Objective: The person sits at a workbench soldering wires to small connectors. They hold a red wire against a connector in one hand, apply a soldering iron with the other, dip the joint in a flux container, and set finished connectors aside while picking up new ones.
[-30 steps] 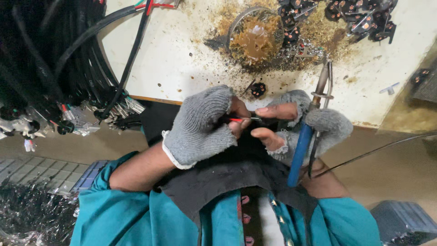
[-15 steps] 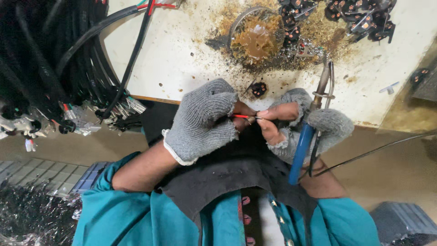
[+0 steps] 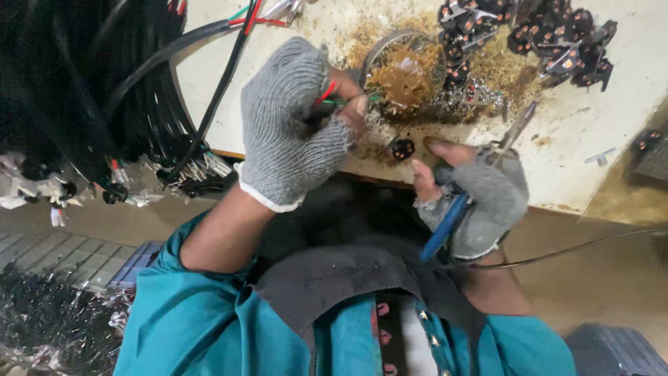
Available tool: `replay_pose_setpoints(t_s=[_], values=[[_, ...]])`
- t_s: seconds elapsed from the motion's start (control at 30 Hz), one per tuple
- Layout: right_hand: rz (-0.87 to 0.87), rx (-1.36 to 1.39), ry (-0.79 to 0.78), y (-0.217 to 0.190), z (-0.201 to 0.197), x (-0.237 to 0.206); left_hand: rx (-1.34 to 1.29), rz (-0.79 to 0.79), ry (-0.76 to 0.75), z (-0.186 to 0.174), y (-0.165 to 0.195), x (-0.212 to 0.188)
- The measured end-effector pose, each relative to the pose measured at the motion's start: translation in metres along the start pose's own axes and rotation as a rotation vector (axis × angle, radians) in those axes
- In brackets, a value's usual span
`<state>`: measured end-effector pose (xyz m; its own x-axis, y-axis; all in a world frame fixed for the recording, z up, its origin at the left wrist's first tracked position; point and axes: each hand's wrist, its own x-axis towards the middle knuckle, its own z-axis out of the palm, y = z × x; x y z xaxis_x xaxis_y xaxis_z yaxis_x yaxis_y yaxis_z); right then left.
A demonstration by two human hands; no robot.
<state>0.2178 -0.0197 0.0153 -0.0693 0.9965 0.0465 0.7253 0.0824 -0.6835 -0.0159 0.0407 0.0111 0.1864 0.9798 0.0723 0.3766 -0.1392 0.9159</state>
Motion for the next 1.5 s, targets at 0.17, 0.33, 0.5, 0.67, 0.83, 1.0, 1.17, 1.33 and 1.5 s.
replay_pose_setpoints(t_s=[0.17, 0.33, 0.5, 0.67, 0.83, 1.0, 1.17, 1.33, 1.5], values=[[-0.171, 0.009, 0.002, 0.000, 0.002, 0.008, 0.133, 0.025, -0.006, 0.010, -0.006, 0.002], [-0.128, 0.027, -0.120, 0.007, 0.002, -0.001, 0.204, 0.005, -0.011, 0.009, -0.002, 0.001], [-0.180, 0.029, -0.078, 0.014, 0.009, -0.004, 0.179, 0.116, -0.107, 0.001, 0.007, -0.012], [0.148, 0.449, -0.081, 0.012, -0.011, -0.018, 0.159, 0.047, -0.279, 0.015, 0.011, -0.027], [-0.056, 0.248, -0.085, 0.032, -0.022, -0.035, 0.263, 0.044, -0.285, 0.024, 0.008, -0.028], [-0.137, 0.201, -0.078, 0.047, -0.011, -0.054, 0.260, 0.014, -0.308, 0.024, 0.011, -0.025], [-0.361, 0.128, -0.209, 0.056, -0.017, -0.056, 0.273, 0.013, -0.289, 0.026, 0.013, -0.023], [-0.342, 0.031, -0.251, 0.058, -0.017, -0.050, 0.348, 0.007, -0.301, 0.030, 0.014, -0.024], [-0.340, -0.041, -0.331, 0.052, -0.017, -0.043, 0.331, 0.004, -0.299, 0.031, 0.013, -0.024]])
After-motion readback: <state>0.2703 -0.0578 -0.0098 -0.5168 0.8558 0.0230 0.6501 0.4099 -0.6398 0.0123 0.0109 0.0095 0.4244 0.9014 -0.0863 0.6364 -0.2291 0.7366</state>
